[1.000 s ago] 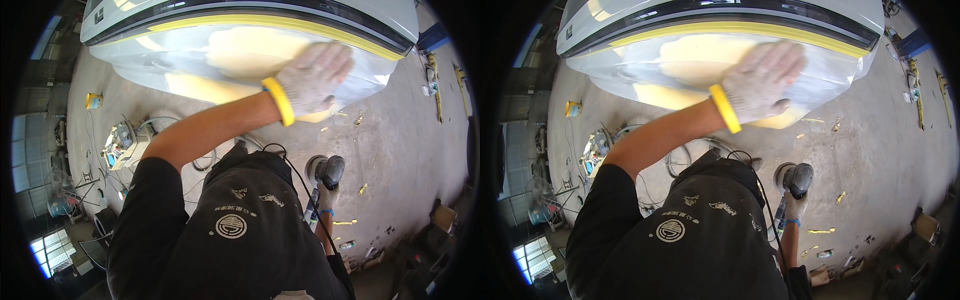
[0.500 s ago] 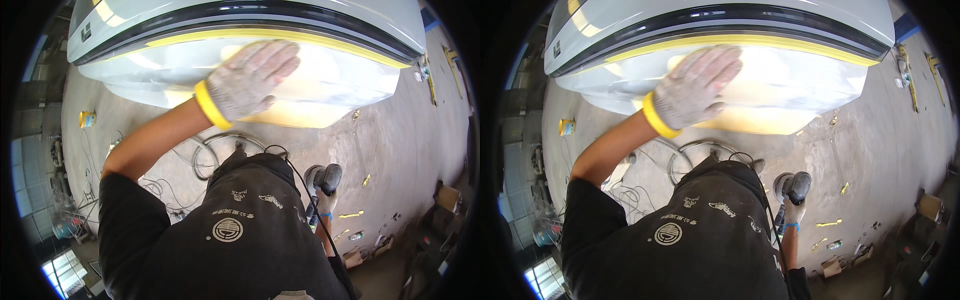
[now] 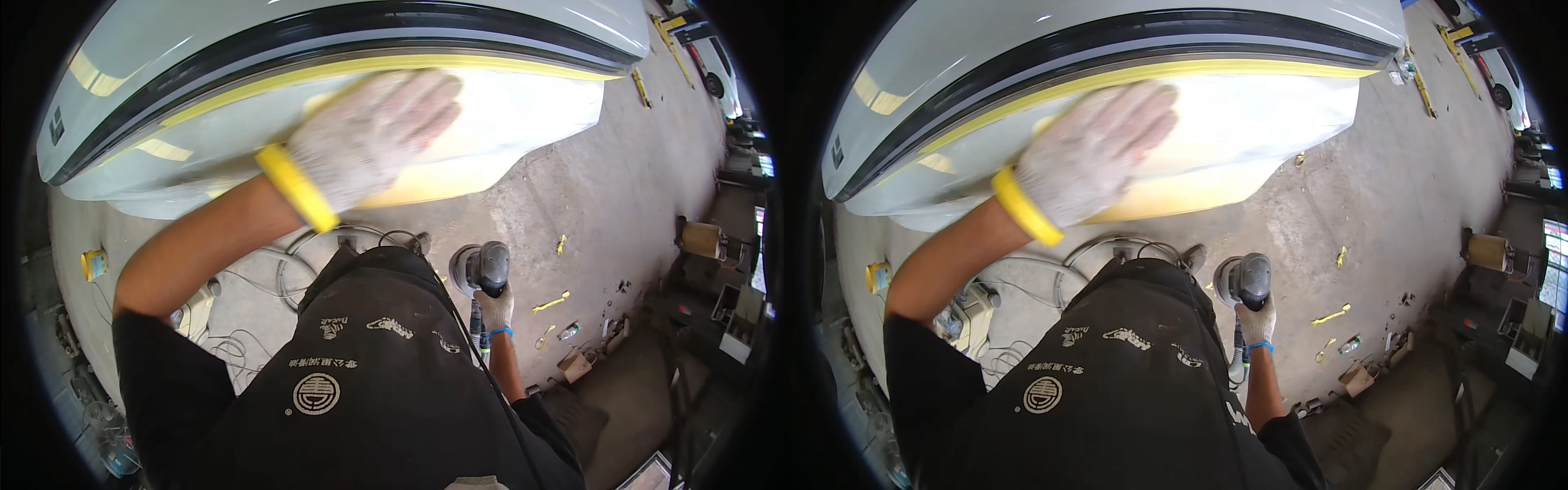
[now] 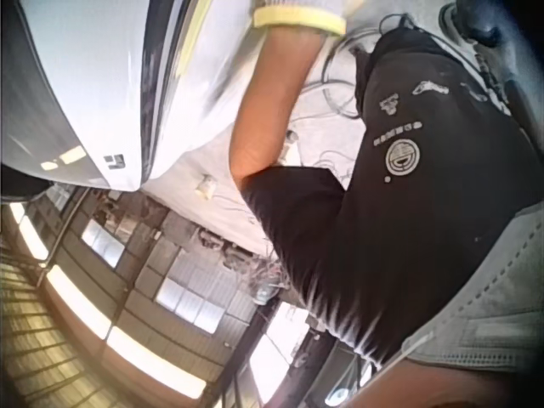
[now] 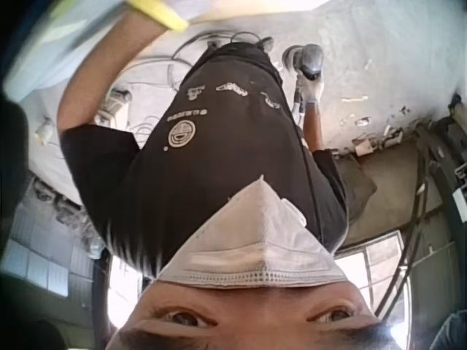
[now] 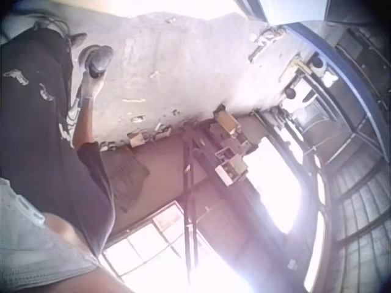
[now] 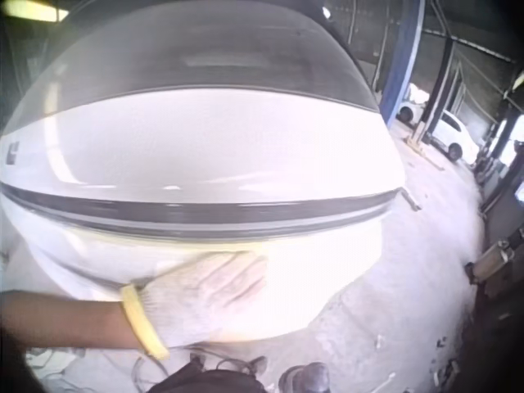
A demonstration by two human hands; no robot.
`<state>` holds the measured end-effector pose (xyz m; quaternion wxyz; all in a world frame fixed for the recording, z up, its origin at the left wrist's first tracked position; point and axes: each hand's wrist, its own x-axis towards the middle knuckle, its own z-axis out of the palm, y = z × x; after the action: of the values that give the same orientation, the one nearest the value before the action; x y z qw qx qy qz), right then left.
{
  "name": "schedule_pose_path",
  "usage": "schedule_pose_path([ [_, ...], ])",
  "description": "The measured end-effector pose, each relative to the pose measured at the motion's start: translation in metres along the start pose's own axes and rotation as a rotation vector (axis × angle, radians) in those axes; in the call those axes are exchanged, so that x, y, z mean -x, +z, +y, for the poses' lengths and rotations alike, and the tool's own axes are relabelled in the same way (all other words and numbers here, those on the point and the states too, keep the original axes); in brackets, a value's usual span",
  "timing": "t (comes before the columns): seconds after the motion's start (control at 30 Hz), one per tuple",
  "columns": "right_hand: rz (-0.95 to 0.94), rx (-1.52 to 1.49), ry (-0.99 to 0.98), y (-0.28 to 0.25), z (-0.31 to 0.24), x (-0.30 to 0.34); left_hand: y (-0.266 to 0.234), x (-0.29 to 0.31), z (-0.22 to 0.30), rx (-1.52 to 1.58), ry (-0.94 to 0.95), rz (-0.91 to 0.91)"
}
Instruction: The person uses a rotary polisher on the white rear bumper of a car, moving the tool along the surface while occasionally pausing to wipe the area with a gloved hand. The bumper is partially masked with yellow tape.
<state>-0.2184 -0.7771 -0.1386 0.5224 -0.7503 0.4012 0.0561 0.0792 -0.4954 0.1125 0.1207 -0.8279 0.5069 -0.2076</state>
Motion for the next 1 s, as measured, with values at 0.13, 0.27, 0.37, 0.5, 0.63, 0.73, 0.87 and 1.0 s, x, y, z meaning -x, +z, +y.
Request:
schedule_pose_path([
  [0.13,-0.033,0.025,0.058,-0.002,-0.008,0.002,0.008,-0.081,0.03,-0.001,0.036,0.02],
  [0.27,-0.008,0.002,0.02,0.006,-0.003,-0.001,-0.002,-0.118,0.031,0.169,0.04,-0.142],
  [0.37,0.038,-0.009,-0.06,0.006,0.004,-0.001,0.016,-0.094,0.015,0.251,0.083,-0.054],
  [0.5,0.07,-0.015,0.001,0.006,-0.001,0.003,0.008,-0.035,-0.012,0.098,0.094,-0.084],
  [0.63,0.112,-0.091,0.069,0.017,-0.033,0.016,0.002,0.028,-0.041,0.187,0.068,-0.037],
  [0.73,0.172,-0.162,0.125,0.02,-0.061,0.033,0.0,0.056,-0.056,0.107,0.094,-0.032],
  [0.87,0.238,-0.192,0.098,0.017,-0.076,0.057,0.005,0.085,-0.074,0.121,0.116,-0.002],
  [1.0,0.275,-0.21,0.072,0.014,-0.112,0.084,-0.002,0.119,-0.096,0.225,0.087,-0.06],
])
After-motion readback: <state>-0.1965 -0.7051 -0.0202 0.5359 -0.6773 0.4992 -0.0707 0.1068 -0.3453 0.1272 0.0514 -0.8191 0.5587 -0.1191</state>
